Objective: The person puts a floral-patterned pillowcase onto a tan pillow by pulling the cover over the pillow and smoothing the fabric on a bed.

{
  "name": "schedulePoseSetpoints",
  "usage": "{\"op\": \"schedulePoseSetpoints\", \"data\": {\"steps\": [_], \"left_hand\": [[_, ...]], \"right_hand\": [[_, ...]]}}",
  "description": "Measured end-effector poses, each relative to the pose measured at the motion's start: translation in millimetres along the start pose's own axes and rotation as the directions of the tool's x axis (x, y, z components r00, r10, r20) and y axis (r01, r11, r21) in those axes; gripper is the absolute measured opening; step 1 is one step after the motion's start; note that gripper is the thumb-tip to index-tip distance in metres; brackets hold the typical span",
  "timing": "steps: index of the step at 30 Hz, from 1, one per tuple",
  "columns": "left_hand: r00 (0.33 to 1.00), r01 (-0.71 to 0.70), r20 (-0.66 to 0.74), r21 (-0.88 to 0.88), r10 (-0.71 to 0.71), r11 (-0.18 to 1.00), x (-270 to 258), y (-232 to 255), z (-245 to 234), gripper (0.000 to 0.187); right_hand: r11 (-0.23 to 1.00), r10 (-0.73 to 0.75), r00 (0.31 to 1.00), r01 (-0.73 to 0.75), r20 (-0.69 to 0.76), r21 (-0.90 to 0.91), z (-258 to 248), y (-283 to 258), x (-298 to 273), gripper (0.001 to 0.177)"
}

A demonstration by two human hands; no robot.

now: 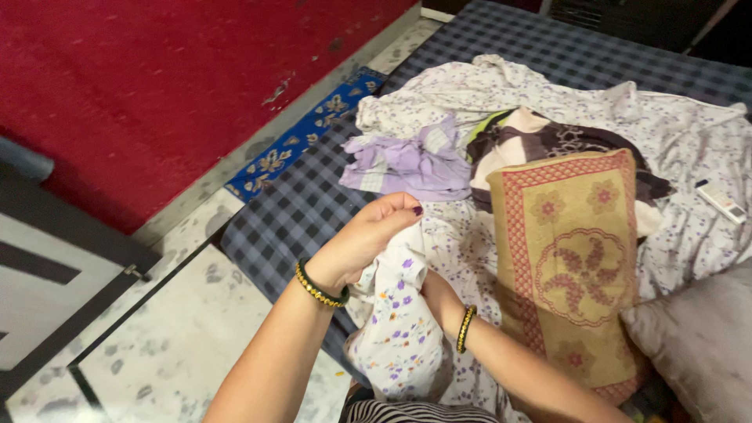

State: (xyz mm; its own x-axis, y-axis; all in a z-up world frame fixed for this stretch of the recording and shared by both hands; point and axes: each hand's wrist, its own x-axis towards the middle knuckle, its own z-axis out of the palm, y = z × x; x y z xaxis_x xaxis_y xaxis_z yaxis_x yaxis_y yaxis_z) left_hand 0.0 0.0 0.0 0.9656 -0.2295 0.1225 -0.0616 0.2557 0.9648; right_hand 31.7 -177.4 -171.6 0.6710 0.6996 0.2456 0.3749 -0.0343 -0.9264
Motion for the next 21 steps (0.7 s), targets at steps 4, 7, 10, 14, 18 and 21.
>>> {"op": "schedulePoseSetpoints", "data": {"steps": [4, 7, 10, 14, 18, 21], "left_hand": [[0.993, 0.06, -0.101, -0.024, -0.062, 0.998, -12.0, 15.7, -22.2, 0.018], [0.998, 0.06, -0.034, 0.105, -0.057, 0.993, -22.7, 39.7, -56.9, 0.021], [0.998, 0.065, -0.007, 0.352, -0.067, 0.934, -28.3, 54.9, -86.6, 0.043], [0.979, 0.203, -0.197, 0.875, -0.06, 0.44, -18.2, 57.5, -119.2, 0.056], [0.977, 0.052, -0.124, 0.926, 0.171, 0.374, -1.3, 55.8, -158.4, 0.037], [0.94, 0.052, -0.158, 0.942, 0.301, 0.33, 10.0, 54.2, -183.7, 0.023]], "right_hand": [[0.941, 0.197, 0.928, -0.269, -0.315, -0.204, -3.6, 21.0, 10.7, 0.031], [0.882, 0.126, 0.875, -0.315, -0.467, -0.351, -70.9, 19.7, 25.6, 0.029], [0.878, 0.09, 0.848, -0.316, -0.522, -0.361, -113.2, 1.4, 37.8, 0.028], [0.979, -0.027, 0.87, -0.075, -0.492, -0.187, -132.0, -29.5, 46.2, 0.026], [0.9, 0.039, 0.81, -0.283, -0.586, -0.331, -135.3, -79.3, 51.3, 0.028], [0.808, -0.119, 0.82, -0.248, -0.56, -0.535, -130.0, -116.0, 50.5, 0.028]]}}
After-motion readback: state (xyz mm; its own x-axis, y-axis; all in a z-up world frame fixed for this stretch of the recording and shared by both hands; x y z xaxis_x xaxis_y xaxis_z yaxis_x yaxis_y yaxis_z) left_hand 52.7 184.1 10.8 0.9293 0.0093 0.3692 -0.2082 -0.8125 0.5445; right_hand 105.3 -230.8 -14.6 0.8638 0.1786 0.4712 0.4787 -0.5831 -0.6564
